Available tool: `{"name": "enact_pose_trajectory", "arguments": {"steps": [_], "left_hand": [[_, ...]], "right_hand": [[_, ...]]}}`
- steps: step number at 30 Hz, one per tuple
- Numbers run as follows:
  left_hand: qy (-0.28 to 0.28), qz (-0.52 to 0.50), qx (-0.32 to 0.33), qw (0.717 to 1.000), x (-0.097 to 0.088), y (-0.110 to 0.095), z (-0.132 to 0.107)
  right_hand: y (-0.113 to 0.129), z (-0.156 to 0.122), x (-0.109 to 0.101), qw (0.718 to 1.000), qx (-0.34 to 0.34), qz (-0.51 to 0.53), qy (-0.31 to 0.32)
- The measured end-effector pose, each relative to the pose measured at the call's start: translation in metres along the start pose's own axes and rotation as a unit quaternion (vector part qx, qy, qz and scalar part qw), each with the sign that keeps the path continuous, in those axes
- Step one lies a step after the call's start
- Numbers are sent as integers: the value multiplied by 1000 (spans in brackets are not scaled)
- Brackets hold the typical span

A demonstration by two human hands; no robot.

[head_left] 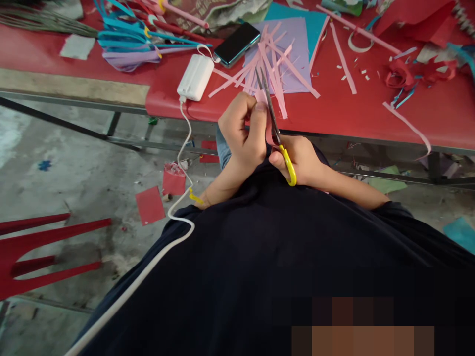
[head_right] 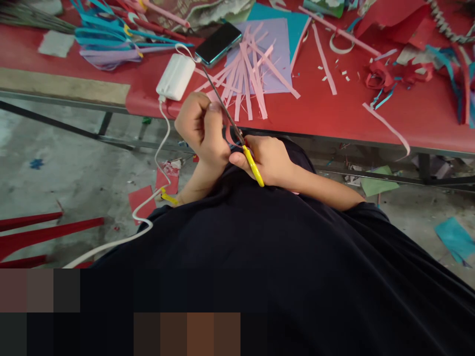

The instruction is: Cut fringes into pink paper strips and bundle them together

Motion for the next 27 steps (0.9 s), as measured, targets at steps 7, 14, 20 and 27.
{"name": "enact_pose_trajectory", "arguments": {"steps": [7,14,20,27], "left_hand": [[11,-45,-42,998,3,13,-3],[11,-53,-48,997,2,16,-4],[6,-20,-25,999,0,6,-1],[2,-62,-24,998,1,7,2]], "right_hand": [[0,0,1,1000,-5,-17,6],[1,0,1,1000,-6,-9,-7],[-5,1,0,1000,4,10,-7],[-8,0,-1,995,1,96,-28]]}}
Point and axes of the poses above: each hand's wrist, its own z-axis towards the middle knuckle, its own x-axis out of the palm, y = z × x, the point moved 6 cm from there along z, towards the middle knuckle, and after that the axes turned 14 degrees about z, right-handed, at the moved point
